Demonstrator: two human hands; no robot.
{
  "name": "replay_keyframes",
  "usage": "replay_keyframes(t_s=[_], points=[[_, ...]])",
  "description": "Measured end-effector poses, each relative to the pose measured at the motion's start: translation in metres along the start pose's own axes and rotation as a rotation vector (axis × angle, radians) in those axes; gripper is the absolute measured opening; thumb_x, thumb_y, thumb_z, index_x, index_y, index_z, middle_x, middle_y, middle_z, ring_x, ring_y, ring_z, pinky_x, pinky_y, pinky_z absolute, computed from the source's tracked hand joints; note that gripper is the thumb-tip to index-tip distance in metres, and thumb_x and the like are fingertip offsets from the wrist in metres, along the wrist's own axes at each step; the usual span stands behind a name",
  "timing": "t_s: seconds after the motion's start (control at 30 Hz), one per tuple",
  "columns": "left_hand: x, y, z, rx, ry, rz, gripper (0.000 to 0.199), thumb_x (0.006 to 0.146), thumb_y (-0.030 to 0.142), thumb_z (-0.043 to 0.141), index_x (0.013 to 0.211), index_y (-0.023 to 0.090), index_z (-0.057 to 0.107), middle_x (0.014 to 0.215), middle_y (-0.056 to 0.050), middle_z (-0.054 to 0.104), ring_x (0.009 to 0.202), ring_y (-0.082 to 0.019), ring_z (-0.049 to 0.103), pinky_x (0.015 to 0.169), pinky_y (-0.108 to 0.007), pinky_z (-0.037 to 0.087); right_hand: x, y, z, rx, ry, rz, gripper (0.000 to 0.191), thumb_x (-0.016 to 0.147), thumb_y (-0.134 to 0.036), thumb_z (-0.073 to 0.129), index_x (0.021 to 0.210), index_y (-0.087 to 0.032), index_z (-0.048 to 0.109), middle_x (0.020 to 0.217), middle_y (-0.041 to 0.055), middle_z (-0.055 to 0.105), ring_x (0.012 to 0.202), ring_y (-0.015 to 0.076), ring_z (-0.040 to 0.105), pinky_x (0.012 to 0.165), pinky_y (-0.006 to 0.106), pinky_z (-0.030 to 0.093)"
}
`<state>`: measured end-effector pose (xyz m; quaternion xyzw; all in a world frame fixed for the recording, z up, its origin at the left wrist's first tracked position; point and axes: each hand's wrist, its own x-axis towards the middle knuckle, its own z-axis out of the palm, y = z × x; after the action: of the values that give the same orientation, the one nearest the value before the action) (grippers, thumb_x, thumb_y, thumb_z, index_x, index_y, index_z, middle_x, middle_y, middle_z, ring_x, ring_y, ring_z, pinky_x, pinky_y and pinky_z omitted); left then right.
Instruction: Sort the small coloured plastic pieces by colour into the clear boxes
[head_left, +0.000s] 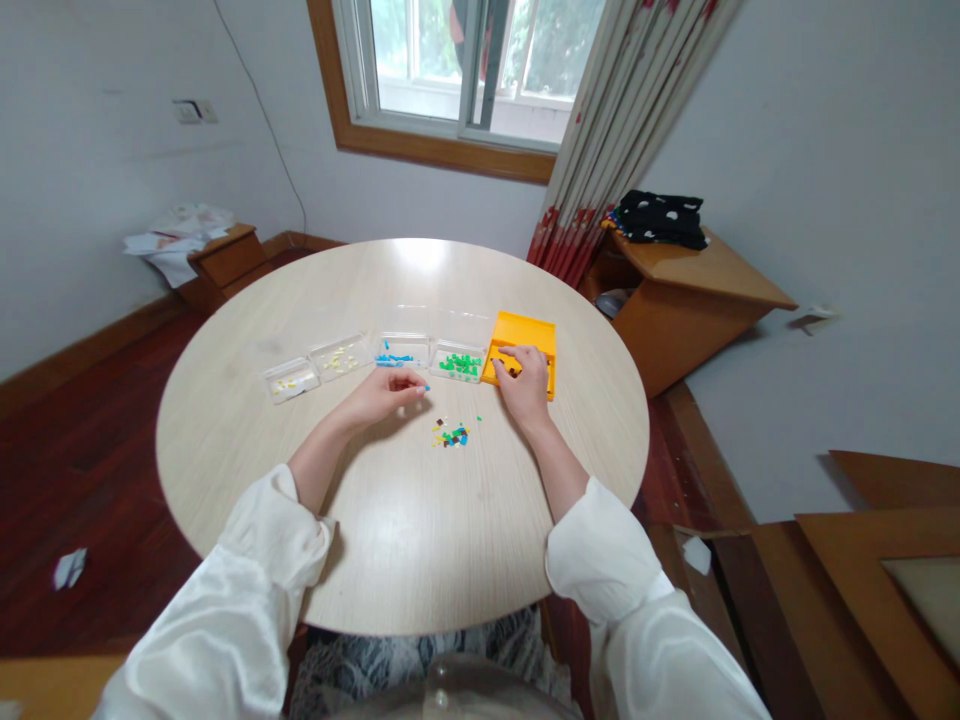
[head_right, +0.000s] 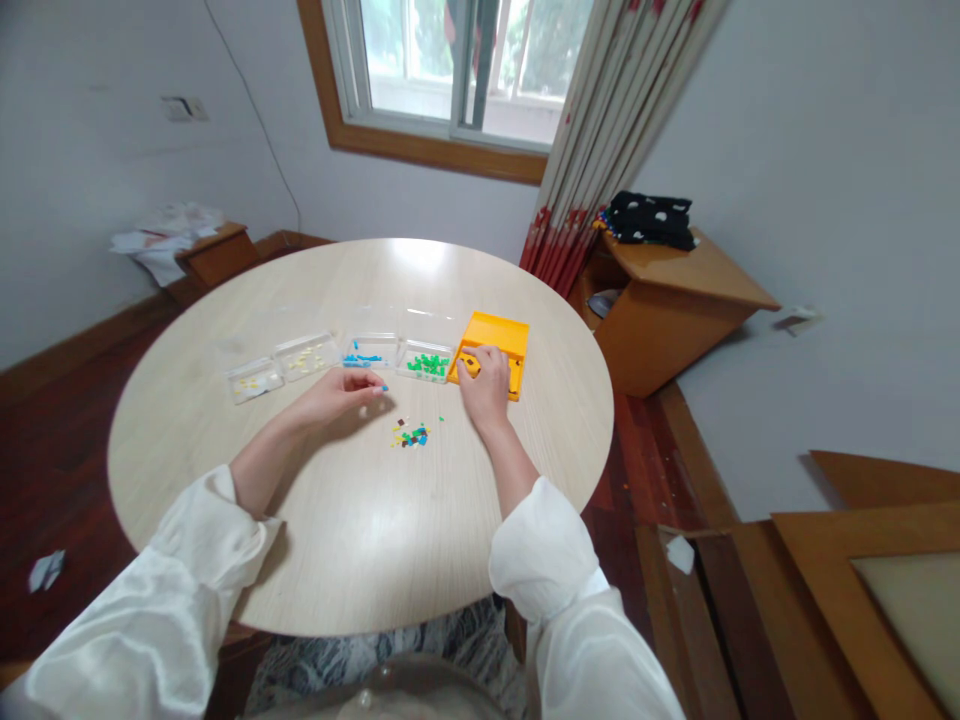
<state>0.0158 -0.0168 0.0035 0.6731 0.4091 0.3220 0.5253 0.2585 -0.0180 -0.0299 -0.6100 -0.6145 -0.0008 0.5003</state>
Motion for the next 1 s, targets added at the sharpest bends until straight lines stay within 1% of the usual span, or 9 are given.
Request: replay_keyframes(t_s=[0.17,0.27,0.37,0.43,0.53,0.6,0.77,0.87,1.0], points=[[0.007,-0.008,-0.003,-0.019,0.231,-0.010,0.024,0.066,0.039,0.067,0.060,0.016,0.061,0.053,0.001,0.052,0.049,-0.010,0.042,0.050,-0.025,0.032,0.000,0.000,0.001,0.002,0.003,-0.015,0.014,0.079,-0.024,0.059,0.090,-0.020,0.068,0.089,0.0069,0.061,0.090,0.0231,0.052,0.084,0.039,0.041],[0.012,-0.014,-0.006,-0.016,0.408,-0.011,0.021,0.068,0.035,0.063,0.062,0.016,0.062,0.051,0.002,0.052,0.049,-0.010,0.042,0.050,-0.024,0.031,0.000,0.000,0.001,-0.007,0.008,-0.027,0.013,0.079,-0.024,0.059,0.088,-0.021,0.068,0.089,0.0066,0.062,0.088,0.0227,0.053,0.083,0.039,0.042],[0.016,-0.018,-0.011,0.089,0.631,0.026,0.015,0.069,0.030,0.061,0.067,0.016,0.064,0.060,0.000,0.060,0.054,-0.011,0.047,0.054,-0.024,0.035,0.000,0.000,0.001,-0.013,0.007,-0.030,0.012,0.079,-0.023,0.059,0.087,-0.020,0.068,0.089,0.0067,0.063,0.088,0.0227,0.053,0.083,0.038,0.042],[0.017,-0.020,-0.015,0.229,0.727,0.052,0.014,0.069,0.028,0.060,0.069,0.016,0.065,0.062,0.000,0.061,0.056,-0.011,0.047,0.057,-0.025,0.036,0.001,0.000,0.001,-0.009,0.006,-0.028,0.012,0.079,-0.023,0.059,0.086,-0.020,0.068,0.088,0.0066,0.063,0.089,0.0226,0.053,0.083,0.038,0.042],[0.018,-0.023,-0.019,0.414,0.776,0.072,0.014,0.072,0.027,0.058,0.071,0.016,0.066,0.064,0.000,0.063,0.057,-0.012,0.047,0.060,-0.025,0.037,0.000,-0.005,0.001,0.042,-0.026,-0.048,0.011,0.080,-0.021,0.058,0.084,-0.020,0.068,0.086,0.0059,0.064,0.087,0.0218,0.055,0.082,0.038,0.043],[0.020,-0.026,-0.020,0.483,0.782,0.091,0.013,0.073,0.025,0.057,0.073,0.016,0.066,0.069,-0.002,0.065,0.061,-0.014,0.051,0.063,-0.026,0.039,-0.002,-0.012,0.001,0.102,-0.101,-0.089,0.012,0.080,-0.019,0.057,0.082,-0.020,0.068,0.084,0.0055,0.065,0.085,0.0208,0.056,0.081,0.037,0.043],[0.027,-0.037,-0.020,0.572,0.773,0.157,0.010,0.074,0.022,0.056,0.071,0.017,0.064,0.079,-0.006,0.068,0.078,-0.020,0.058,0.077,-0.031,0.042,-0.017,-0.038,0.002,0.259,-0.457,-0.261,0.014,0.081,-0.015,0.056,0.079,-0.020,0.069,0.084,0.0041,0.066,0.086,0.0178,0.058,0.083,0.035,0.044],[0.030,-0.042,-0.020,0.600,0.774,0.160,0.010,0.074,0.022,0.056,0.070,0.018,0.064,0.078,-0.006,0.067,0.081,-0.021,0.059,0.079,-0.033,0.043,-0.024,-0.047,0.004,0.294,-0.673,-0.354,0.013,0.080,-0.014,0.059,0.079,-0.020,0.070,0.082,0.0035,0.066,0.085,0.0161,0.058,0.083,0.033,0.045],[0.031,-0.044,-0.021,0.619,0.762,0.151,0.010,0.075,0.022,0.057,0.076,0.017,0.066,0.080,-0.006,0.066,0.083,-0.021,0.059,0.081,-0.034,0.043,-0.026,-0.048,0.003,0.285,-0.781,-0.400,0.011,0.080,-0.015,0.062,0.078,-0.020,0.071,0.081,0.0034,0.065,0.081,0.0147,0.058,0.079,0.031,0.045]])
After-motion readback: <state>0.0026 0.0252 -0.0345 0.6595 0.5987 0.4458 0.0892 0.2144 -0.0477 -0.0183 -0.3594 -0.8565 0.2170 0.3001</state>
